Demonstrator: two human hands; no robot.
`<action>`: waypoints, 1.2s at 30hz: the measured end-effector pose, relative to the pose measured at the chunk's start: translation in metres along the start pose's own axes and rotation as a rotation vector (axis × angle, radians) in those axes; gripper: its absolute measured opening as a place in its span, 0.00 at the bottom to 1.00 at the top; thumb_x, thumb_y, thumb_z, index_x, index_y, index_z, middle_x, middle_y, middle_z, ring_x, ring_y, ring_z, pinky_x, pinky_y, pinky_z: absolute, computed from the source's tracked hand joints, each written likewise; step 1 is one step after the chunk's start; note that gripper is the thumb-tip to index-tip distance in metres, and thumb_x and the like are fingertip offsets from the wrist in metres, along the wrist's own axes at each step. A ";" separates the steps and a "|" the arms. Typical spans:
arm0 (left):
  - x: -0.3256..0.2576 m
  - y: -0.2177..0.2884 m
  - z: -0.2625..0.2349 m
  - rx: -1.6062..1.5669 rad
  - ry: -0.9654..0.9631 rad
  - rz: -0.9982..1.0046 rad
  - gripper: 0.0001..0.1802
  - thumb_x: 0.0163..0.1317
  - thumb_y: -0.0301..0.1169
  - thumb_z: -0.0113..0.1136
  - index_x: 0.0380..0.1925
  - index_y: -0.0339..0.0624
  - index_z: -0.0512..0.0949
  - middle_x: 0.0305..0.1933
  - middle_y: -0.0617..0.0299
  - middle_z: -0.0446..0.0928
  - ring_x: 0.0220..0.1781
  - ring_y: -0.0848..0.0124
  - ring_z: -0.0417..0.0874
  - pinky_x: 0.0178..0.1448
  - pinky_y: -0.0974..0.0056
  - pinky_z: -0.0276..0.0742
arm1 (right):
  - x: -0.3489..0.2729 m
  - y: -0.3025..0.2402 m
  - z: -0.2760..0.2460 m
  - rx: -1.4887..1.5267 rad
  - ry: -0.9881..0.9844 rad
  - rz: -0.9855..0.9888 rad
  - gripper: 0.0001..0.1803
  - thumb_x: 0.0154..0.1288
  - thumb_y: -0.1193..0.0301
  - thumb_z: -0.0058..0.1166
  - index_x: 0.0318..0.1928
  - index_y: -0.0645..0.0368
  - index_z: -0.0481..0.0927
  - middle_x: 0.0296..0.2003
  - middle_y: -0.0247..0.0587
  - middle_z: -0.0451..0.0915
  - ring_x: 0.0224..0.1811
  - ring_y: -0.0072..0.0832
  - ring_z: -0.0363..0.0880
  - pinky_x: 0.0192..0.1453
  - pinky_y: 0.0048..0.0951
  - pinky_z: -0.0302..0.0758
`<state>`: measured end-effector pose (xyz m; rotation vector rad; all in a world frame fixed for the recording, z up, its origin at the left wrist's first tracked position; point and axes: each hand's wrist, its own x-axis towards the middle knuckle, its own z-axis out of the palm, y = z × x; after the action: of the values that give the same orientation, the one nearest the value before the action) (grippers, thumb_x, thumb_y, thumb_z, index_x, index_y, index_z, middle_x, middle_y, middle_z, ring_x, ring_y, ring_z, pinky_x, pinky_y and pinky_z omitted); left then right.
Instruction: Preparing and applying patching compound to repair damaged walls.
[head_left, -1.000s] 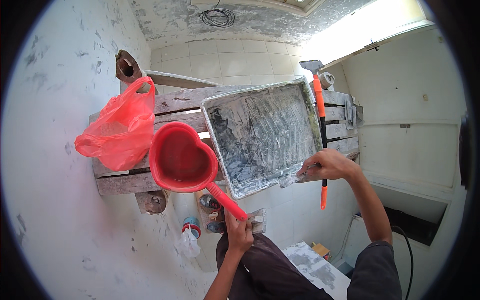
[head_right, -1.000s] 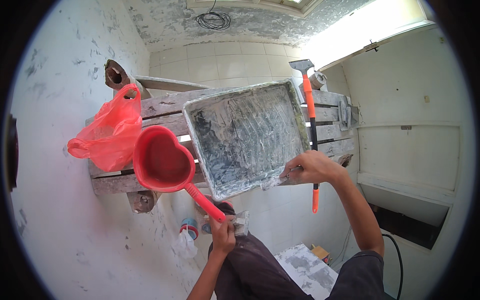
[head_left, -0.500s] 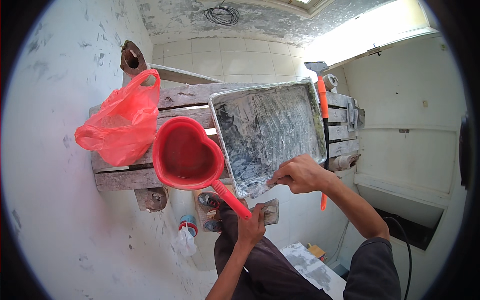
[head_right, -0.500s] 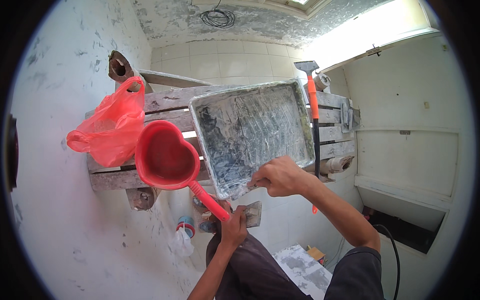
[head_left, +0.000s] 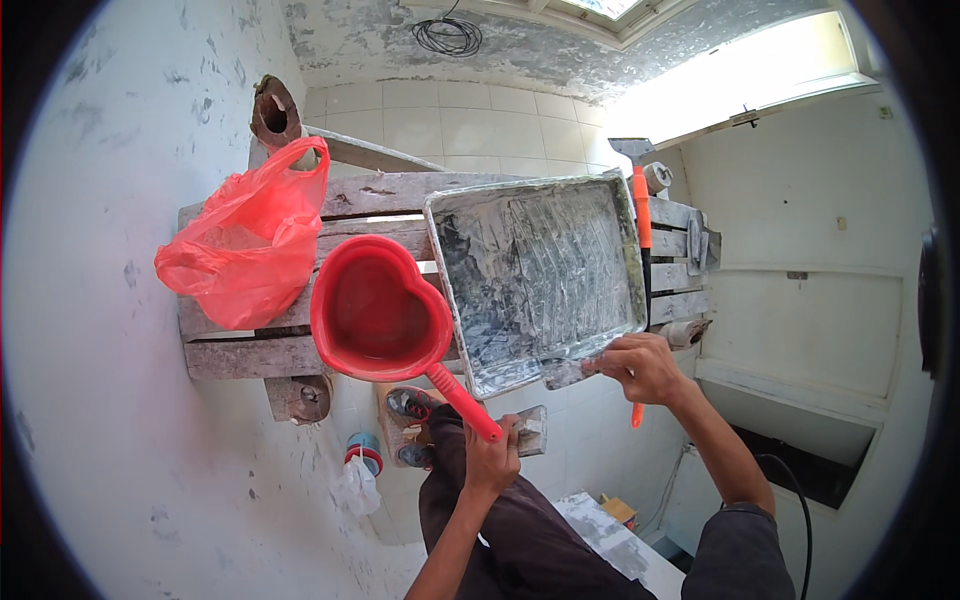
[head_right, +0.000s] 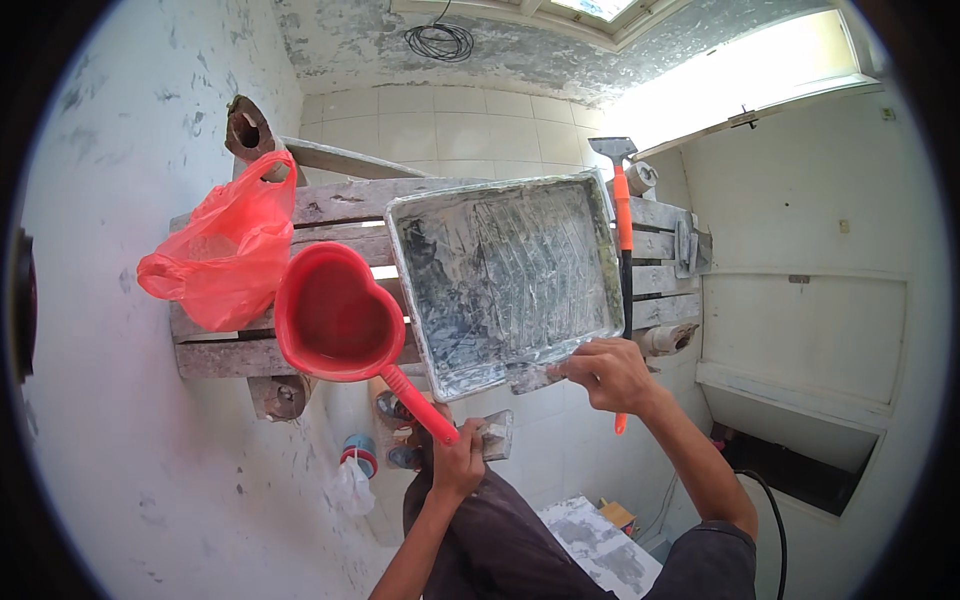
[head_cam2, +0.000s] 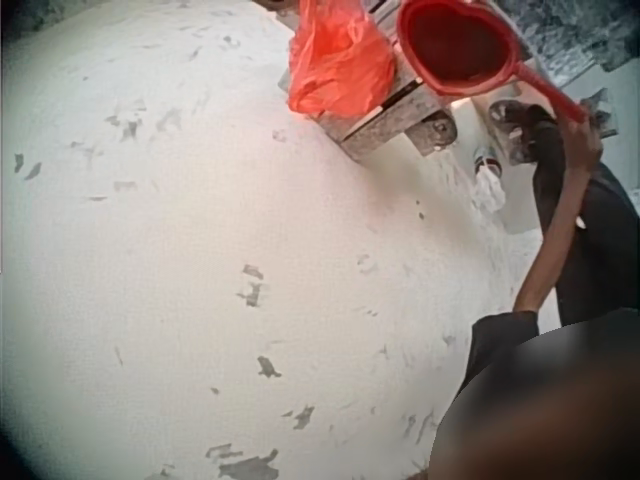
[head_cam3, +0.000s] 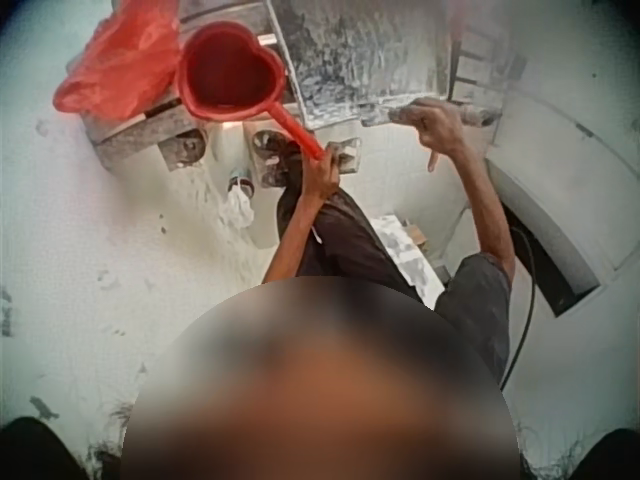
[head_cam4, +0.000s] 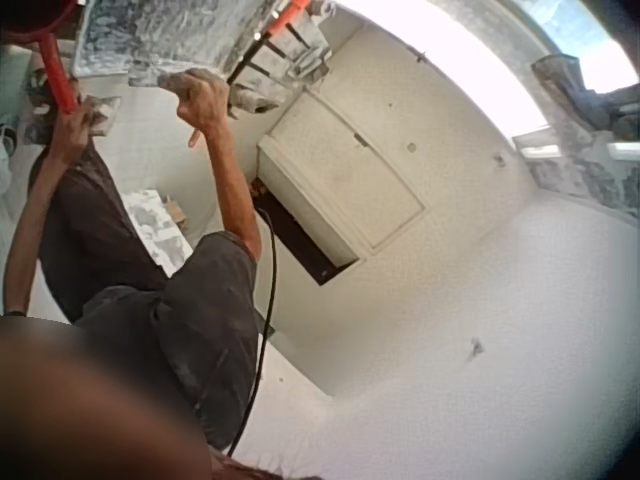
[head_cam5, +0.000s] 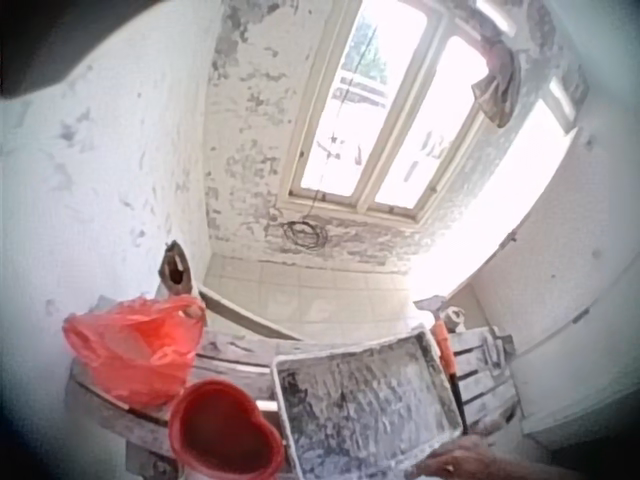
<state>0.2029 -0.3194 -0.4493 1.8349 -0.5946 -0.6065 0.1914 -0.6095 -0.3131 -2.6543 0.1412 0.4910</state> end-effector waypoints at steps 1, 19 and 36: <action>-0.001 -0.001 0.001 0.009 -0.020 -0.007 0.12 0.63 0.26 0.55 0.47 0.40 0.77 0.56 0.28 0.67 0.61 0.32 0.67 0.66 0.40 0.62 | 0.002 -0.007 0.007 -0.002 0.000 0.003 0.17 0.55 0.77 0.61 0.43 0.45 0.90 0.29 0.33 0.84 0.33 0.34 0.83 0.38 0.35 0.77; -0.001 0.002 -0.008 0.050 -0.043 0.031 0.13 0.63 0.28 0.57 0.46 0.35 0.80 0.56 0.29 0.73 0.69 0.33 0.65 0.76 0.34 0.52 | -0.017 -0.018 0.026 -0.023 0.256 -0.012 0.16 0.53 0.78 0.63 0.40 0.42 0.91 0.25 0.29 0.81 0.28 0.29 0.80 0.35 0.32 0.73; -0.005 -0.008 -0.007 0.052 -0.096 0.053 0.12 0.59 0.23 0.57 0.44 0.38 0.78 0.71 0.24 0.58 0.66 0.35 0.65 0.72 0.42 0.58 | -0.002 -0.055 0.065 -0.159 0.367 -0.143 0.23 0.51 0.77 0.61 0.46 0.36 0.91 0.32 0.27 0.83 0.31 0.26 0.79 0.35 0.30 0.70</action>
<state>0.2042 -0.3087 -0.4541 1.8409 -0.7265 -0.6515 0.1782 -0.5319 -0.3452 -2.8602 0.0217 -0.0371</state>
